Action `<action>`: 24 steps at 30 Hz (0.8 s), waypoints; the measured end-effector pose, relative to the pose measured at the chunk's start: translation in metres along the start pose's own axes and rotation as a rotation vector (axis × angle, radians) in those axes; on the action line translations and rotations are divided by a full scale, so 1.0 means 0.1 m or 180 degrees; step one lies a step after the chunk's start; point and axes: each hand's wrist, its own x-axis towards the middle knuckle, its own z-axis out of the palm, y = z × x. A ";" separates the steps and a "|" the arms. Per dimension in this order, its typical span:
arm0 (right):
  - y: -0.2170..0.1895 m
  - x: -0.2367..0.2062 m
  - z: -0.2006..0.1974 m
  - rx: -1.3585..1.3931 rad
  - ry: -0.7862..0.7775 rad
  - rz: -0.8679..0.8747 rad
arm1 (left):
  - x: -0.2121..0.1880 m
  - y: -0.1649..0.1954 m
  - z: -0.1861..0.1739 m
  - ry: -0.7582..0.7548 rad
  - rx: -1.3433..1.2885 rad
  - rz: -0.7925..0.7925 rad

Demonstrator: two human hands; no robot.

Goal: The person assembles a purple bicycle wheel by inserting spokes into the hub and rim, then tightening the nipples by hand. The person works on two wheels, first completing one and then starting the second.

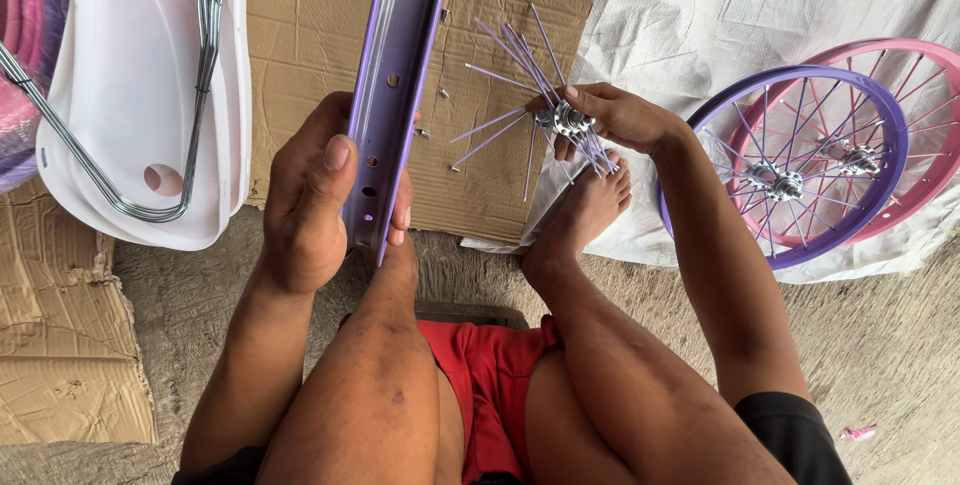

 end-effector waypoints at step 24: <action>0.14 0.01 0.22 -0.1201 0.1098 0.0312 | -0.01 0.00 0.01 0.0051 0.0007 -0.0063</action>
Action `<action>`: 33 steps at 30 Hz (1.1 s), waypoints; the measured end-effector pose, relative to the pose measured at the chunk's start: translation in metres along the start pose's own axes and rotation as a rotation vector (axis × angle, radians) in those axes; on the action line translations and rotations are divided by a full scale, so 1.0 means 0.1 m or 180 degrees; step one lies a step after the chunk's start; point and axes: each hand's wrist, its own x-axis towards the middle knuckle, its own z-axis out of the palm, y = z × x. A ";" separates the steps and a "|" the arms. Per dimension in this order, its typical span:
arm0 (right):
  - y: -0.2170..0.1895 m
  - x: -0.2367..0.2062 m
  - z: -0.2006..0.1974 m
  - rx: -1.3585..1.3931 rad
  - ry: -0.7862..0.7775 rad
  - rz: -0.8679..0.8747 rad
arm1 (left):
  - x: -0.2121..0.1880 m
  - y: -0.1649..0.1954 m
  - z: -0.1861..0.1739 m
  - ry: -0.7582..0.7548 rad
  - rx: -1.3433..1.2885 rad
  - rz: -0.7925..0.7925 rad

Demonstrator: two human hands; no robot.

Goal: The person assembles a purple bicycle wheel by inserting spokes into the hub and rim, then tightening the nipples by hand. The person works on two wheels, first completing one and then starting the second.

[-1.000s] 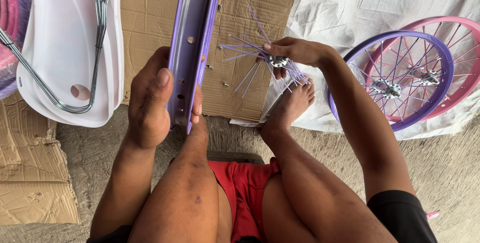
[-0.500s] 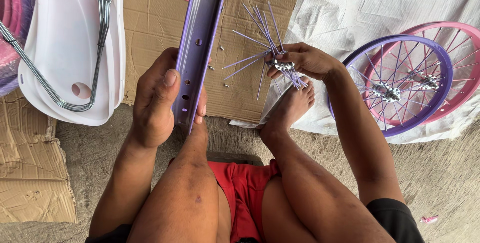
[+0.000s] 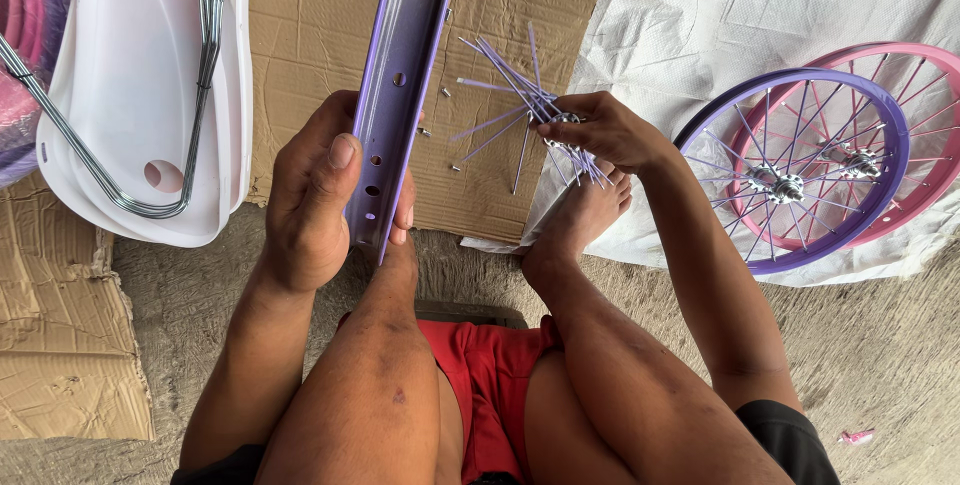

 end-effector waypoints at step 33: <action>-0.80 -1.75 -0.23 -0.0304 0.1437 -0.0776 | 0.33 -0.69 -0.72 0.0469 -0.1154 -0.0444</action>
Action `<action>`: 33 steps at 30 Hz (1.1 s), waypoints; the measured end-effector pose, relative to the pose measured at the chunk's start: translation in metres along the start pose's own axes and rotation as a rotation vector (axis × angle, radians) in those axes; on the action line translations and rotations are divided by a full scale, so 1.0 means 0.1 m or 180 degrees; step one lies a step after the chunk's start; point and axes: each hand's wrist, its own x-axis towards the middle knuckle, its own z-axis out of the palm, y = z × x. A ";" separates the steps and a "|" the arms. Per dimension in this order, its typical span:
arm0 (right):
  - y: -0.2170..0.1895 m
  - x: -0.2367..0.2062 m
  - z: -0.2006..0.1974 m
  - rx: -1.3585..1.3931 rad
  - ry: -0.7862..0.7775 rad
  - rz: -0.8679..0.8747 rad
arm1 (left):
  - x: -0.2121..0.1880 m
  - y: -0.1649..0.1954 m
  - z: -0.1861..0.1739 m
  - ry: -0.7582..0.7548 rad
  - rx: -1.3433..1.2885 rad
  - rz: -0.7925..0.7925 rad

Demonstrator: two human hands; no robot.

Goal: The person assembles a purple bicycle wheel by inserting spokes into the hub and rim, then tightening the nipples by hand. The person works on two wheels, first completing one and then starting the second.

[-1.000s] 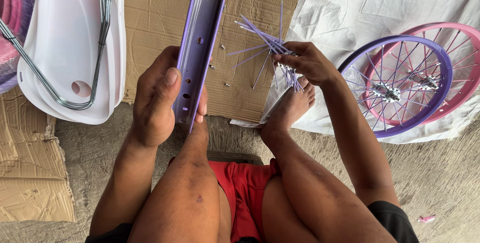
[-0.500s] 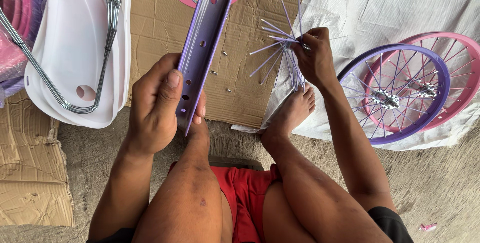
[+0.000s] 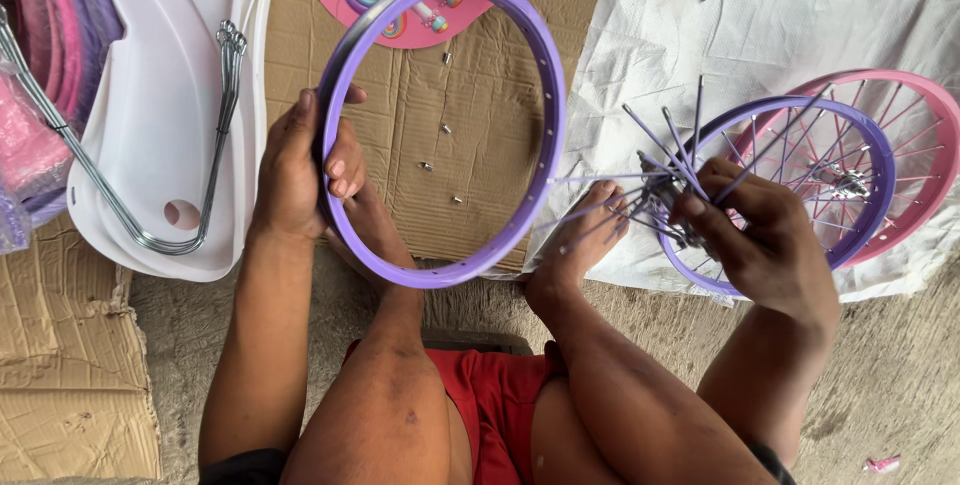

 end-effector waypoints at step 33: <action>1.22 0.99 1.78 0.1465 -0.0877 0.1085 | 0.26 -1.21 0.44 -0.0353 0.3233 0.0189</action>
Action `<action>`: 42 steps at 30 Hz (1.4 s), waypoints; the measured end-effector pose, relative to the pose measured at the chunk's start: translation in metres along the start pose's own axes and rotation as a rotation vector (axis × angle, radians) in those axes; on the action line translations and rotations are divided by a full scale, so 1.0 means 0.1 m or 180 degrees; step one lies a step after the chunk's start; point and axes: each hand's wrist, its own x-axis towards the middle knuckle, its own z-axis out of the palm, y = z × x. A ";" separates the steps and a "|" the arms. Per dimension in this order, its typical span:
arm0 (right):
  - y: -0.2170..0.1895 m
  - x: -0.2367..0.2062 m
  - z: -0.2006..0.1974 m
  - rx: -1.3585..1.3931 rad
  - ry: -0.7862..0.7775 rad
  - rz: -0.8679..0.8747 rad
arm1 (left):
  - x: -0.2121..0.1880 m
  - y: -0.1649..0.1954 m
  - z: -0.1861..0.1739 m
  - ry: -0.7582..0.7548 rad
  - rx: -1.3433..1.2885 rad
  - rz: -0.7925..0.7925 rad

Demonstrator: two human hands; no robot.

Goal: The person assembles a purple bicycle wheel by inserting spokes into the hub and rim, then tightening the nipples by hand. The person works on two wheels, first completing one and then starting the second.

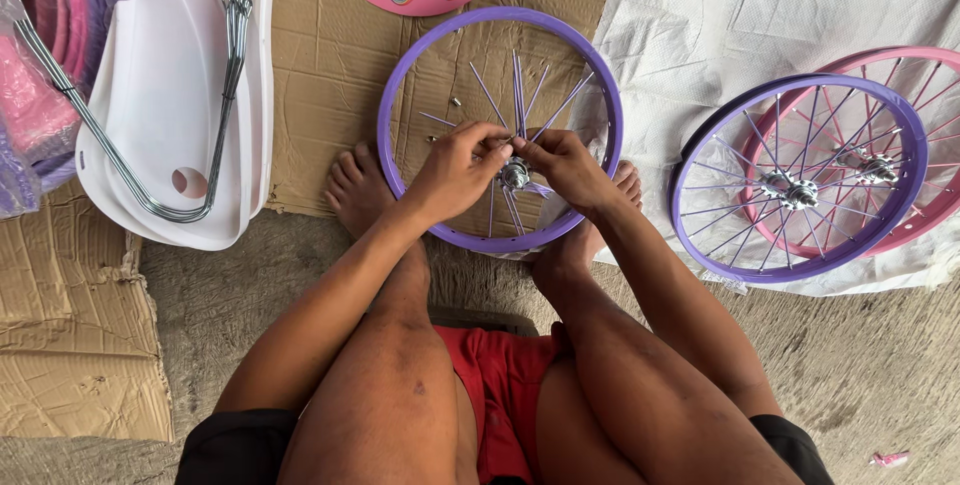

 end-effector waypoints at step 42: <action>0.04 -0.07 0.08 0.0727 0.0613 -0.0622 | 0.20 -0.21 0.18 -0.0080 -0.1840 -0.1045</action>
